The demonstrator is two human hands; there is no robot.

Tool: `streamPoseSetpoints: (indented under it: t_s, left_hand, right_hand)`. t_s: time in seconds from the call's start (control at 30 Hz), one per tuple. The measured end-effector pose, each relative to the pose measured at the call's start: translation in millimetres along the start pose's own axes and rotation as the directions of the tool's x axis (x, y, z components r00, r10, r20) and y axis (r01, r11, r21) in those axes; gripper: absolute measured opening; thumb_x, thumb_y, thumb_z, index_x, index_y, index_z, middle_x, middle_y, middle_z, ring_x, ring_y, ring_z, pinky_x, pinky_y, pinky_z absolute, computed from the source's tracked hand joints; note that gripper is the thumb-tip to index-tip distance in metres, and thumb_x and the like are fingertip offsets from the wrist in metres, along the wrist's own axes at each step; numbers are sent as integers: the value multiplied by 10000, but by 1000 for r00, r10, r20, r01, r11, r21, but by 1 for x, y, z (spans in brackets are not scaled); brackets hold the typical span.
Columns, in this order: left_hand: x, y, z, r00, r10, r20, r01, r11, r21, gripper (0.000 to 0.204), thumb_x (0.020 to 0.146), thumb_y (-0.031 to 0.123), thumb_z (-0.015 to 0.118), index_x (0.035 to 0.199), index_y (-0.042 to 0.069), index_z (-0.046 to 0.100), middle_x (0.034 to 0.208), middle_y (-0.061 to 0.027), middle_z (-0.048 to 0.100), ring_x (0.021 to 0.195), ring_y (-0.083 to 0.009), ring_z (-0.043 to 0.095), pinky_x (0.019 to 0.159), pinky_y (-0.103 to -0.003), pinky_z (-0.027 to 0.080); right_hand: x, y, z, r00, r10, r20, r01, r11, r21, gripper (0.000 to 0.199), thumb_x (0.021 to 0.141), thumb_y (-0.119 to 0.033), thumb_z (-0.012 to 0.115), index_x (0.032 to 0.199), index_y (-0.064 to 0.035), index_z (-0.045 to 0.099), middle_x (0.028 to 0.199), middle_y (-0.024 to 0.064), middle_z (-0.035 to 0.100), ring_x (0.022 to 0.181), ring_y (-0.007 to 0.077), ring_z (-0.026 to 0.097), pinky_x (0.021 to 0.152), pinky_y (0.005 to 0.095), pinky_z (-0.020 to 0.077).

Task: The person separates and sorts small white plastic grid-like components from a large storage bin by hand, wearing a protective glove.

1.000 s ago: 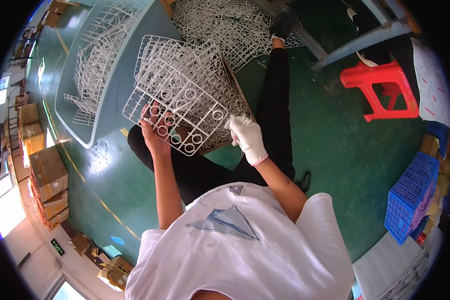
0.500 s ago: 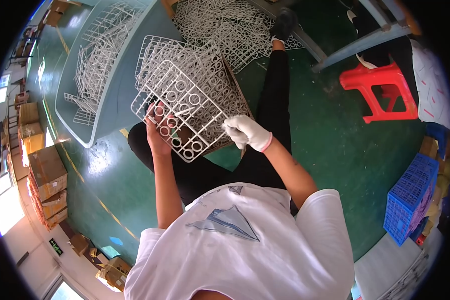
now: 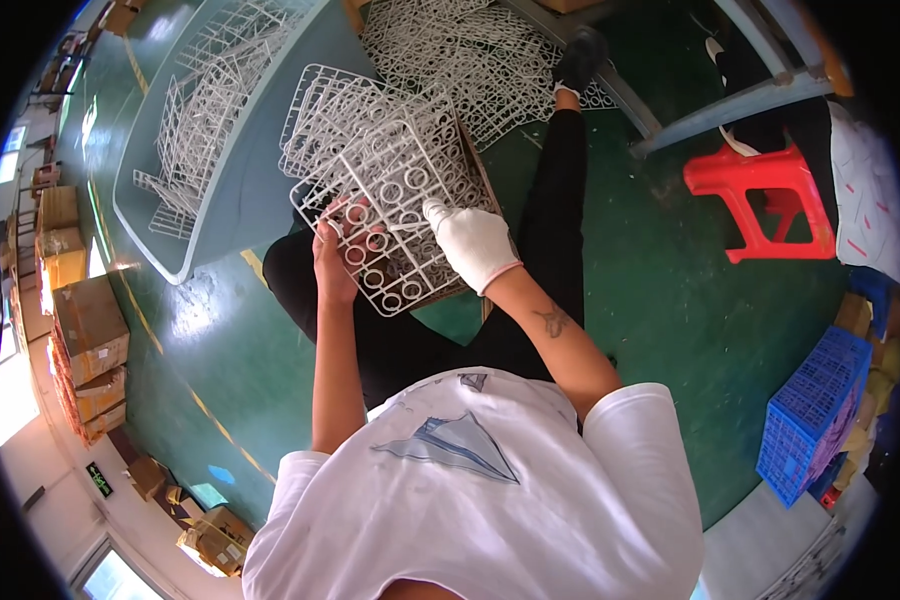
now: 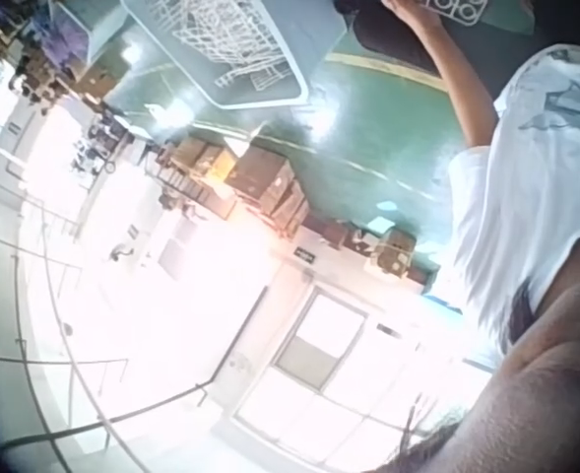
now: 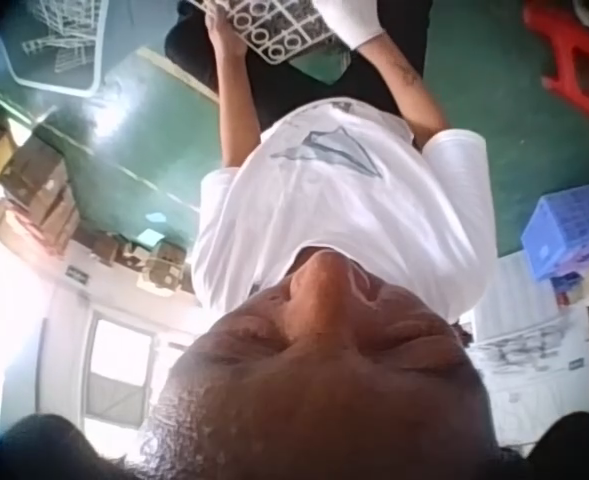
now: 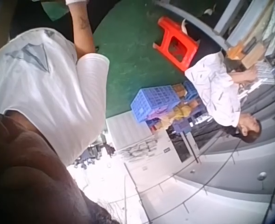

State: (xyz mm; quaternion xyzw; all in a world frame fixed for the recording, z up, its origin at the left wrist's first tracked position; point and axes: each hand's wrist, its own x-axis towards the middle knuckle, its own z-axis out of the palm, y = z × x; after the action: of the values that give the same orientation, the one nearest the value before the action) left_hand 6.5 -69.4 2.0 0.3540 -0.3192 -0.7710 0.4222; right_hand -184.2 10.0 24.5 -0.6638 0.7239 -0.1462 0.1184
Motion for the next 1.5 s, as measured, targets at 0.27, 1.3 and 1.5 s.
streamPoseSetpoints:
  t_s: [0.27, 1.3, 1.5]
  left_hand:
    - [-1, 2, -4, 997, -62, 44, 60, 997, 42, 464, 925, 394, 386, 1221, 36, 392, 1123, -163, 560, 772, -243, 625, 598, -282, 499]
    - [0, -4, -10, 988, -151, 44, 147, 986, 75, 429, 935, 369, 376, 1156, 11, 455, 1008, -162, 617, 720, -248, 639, 578, -296, 514]
    - [0, -14, -7, 993, -104, 48, 99, 991, 92, 409, 933, 346, 403, 1144, 5, 482, 1005, -123, 616, 767, -237, 639, 612, -289, 523]
  right_hand:
    - [-3, 18, -16, 766, 100, 635, -642, 60, 764, 224, 896, -195, 440, 957, -22, 568, 532, -48, 449, 432, 60, 424, 439, 225, 383]
    - [-1, 25, -25, 924, -89, 372, -383, -213, 899, 305, 884, -245, 462, 640, -64, 496, 432, -65, 358, 331, 31, 295, 380, 196, 371]
    - [7, -22, -14, 942, 276, 192, -330, 649, 686, 285, 833, -241, 534, 1007, -23, 595, 645, 92, 622, 522, 195, 597, 531, 314, 487]
